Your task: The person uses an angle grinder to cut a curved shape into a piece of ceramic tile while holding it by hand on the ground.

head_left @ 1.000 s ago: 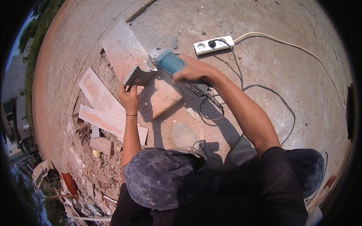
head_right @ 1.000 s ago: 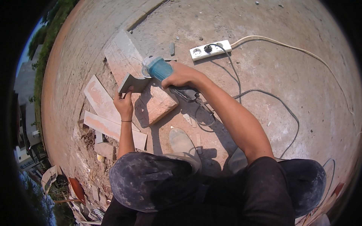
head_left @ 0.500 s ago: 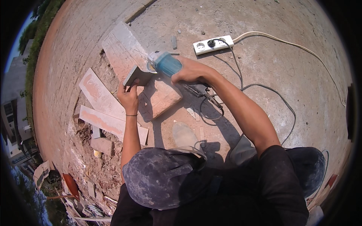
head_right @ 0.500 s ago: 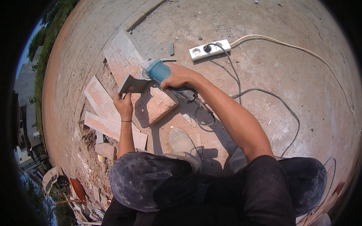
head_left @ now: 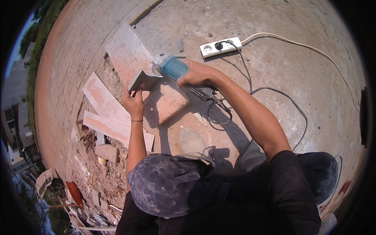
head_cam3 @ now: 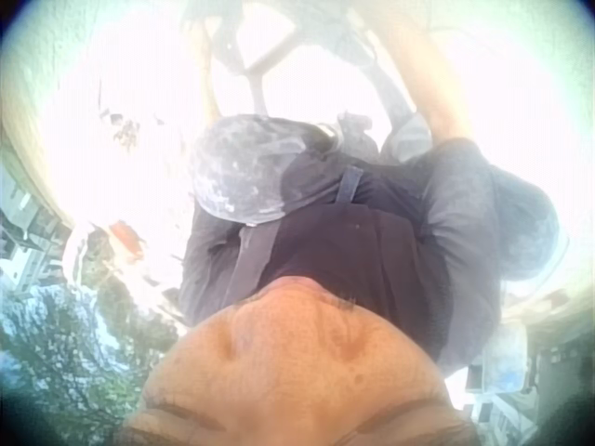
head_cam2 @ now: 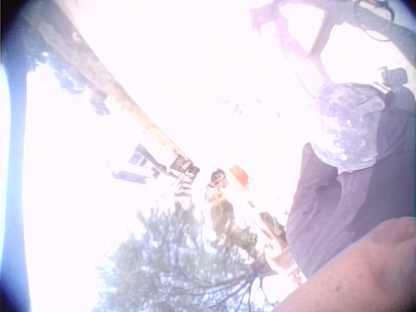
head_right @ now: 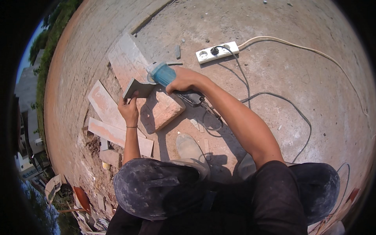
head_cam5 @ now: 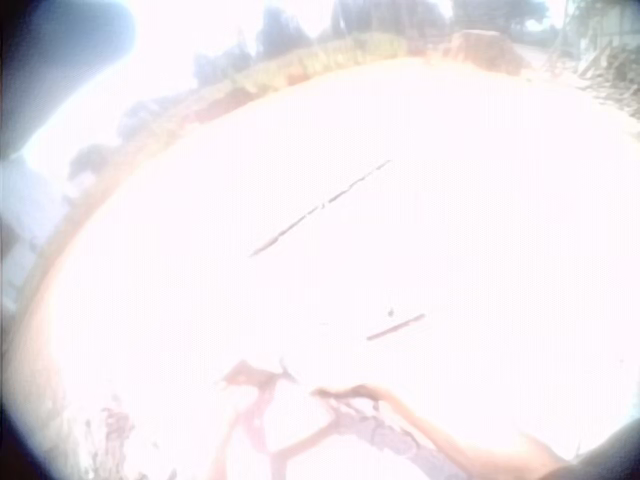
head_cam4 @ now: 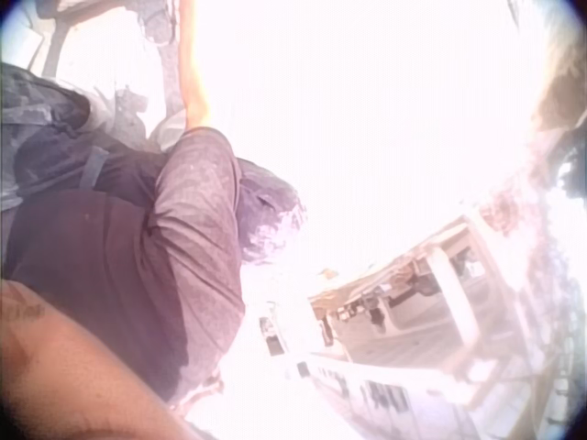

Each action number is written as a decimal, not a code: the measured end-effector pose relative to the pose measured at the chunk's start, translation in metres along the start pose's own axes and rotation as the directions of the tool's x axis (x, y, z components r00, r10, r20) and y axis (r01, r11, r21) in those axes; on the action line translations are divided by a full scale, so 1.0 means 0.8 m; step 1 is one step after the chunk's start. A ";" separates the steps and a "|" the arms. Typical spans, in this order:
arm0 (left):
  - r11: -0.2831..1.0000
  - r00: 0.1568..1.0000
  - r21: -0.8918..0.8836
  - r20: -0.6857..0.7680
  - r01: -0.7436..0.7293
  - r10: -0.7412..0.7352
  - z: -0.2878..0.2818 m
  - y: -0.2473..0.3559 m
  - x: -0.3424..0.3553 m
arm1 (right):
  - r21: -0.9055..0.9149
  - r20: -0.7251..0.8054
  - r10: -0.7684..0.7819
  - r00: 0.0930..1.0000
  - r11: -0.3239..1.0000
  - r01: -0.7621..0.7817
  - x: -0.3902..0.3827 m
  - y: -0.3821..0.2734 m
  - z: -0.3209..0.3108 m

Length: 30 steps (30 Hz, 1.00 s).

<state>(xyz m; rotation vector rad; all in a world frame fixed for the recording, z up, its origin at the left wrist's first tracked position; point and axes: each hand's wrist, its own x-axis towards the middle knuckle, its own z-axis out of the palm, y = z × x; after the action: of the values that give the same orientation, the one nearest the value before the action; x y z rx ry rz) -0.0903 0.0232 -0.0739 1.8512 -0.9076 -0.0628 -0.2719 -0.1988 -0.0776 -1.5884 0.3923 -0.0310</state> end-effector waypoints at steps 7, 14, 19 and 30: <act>0.999 0.999 -0.032 0.000 0.033 -0.033 0.002 0.008 -0.002 | -0.045 -0.034 -0.001 0.999 0.999 -0.001 -0.001 -0.005 -0.001; 1.000 1.000 -0.014 -0.005 0.011 -0.011 0.001 0.006 -0.002 | -0.044 -0.003 -0.003 1.000 0.999 0.003 -0.003 -0.013 0.000; 0.999 1.000 0.021 0.003 -0.029 0.029 0.000 0.001 0.000 | -0.065 0.003 -0.024 1.000 0.998 0.024 0.005 0.006 -0.001; 0.999 0.999 -0.036 -0.017 0.031 -0.032 0.002 0.009 -0.002 | -0.028 0.029 -0.007 1.000 1.000 0.008 0.001 -0.010 -0.001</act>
<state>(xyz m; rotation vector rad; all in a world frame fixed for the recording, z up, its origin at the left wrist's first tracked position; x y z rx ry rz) -0.0963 0.0218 -0.0692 1.8300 -0.8601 -0.0820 -0.2695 -0.1998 -0.0700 -1.6165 0.3659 -0.0088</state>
